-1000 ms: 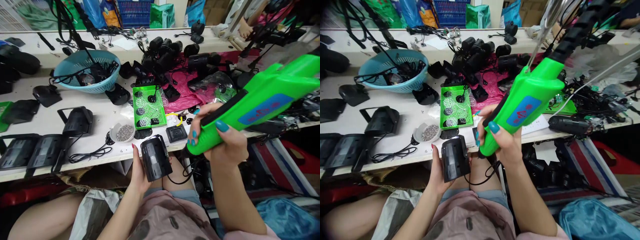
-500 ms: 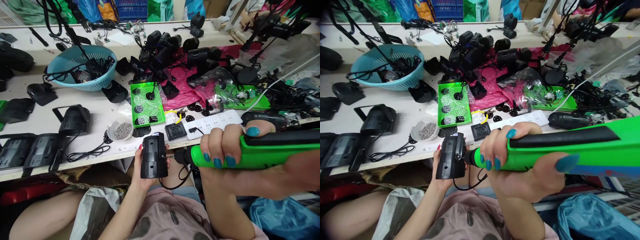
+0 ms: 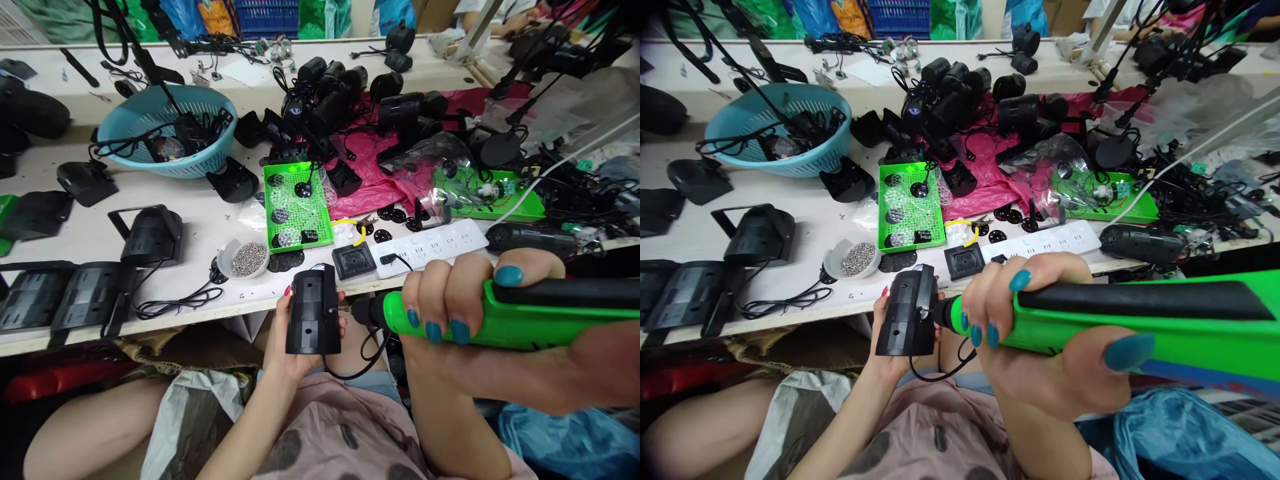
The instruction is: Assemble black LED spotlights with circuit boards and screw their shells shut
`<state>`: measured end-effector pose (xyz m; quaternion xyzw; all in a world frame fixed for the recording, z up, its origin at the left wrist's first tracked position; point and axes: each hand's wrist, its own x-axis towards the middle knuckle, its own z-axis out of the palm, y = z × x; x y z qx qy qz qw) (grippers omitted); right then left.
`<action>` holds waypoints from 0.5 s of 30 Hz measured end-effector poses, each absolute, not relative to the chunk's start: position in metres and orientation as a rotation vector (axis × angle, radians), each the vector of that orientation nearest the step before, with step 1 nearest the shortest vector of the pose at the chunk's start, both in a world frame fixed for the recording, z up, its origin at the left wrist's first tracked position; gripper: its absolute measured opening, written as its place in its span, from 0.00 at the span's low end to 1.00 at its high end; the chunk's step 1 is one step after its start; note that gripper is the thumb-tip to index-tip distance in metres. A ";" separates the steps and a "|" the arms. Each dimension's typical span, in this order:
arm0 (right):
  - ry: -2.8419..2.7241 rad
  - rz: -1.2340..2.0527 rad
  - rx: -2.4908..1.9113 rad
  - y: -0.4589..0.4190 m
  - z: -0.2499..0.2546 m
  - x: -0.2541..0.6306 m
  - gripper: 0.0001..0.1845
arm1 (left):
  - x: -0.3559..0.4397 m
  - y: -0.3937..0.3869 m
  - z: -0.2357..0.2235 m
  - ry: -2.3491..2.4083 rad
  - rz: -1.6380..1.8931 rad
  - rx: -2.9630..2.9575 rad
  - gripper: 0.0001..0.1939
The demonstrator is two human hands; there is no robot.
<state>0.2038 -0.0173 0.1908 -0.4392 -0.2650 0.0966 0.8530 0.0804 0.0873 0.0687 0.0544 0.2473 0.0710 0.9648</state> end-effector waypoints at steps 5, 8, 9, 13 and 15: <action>-0.519 0.191 -1.005 -0.020 0.197 0.201 0.11 | 0.083 0.087 0.073 0.554 0.129 0.103 0.31; -0.568 0.176 -1.084 -0.019 0.199 0.200 0.08 | 0.085 0.087 0.073 0.536 0.124 0.102 0.30; -0.566 0.178 -1.079 -0.018 0.200 0.200 0.07 | 0.085 0.087 0.073 0.526 0.122 0.101 0.30; -0.509 0.257 -0.973 -0.021 0.204 0.202 0.19 | 0.084 0.085 0.076 0.522 0.086 0.083 0.28; -0.491 0.324 -0.974 -0.025 0.209 0.203 0.23 | 0.082 0.083 0.080 0.542 0.051 0.075 0.29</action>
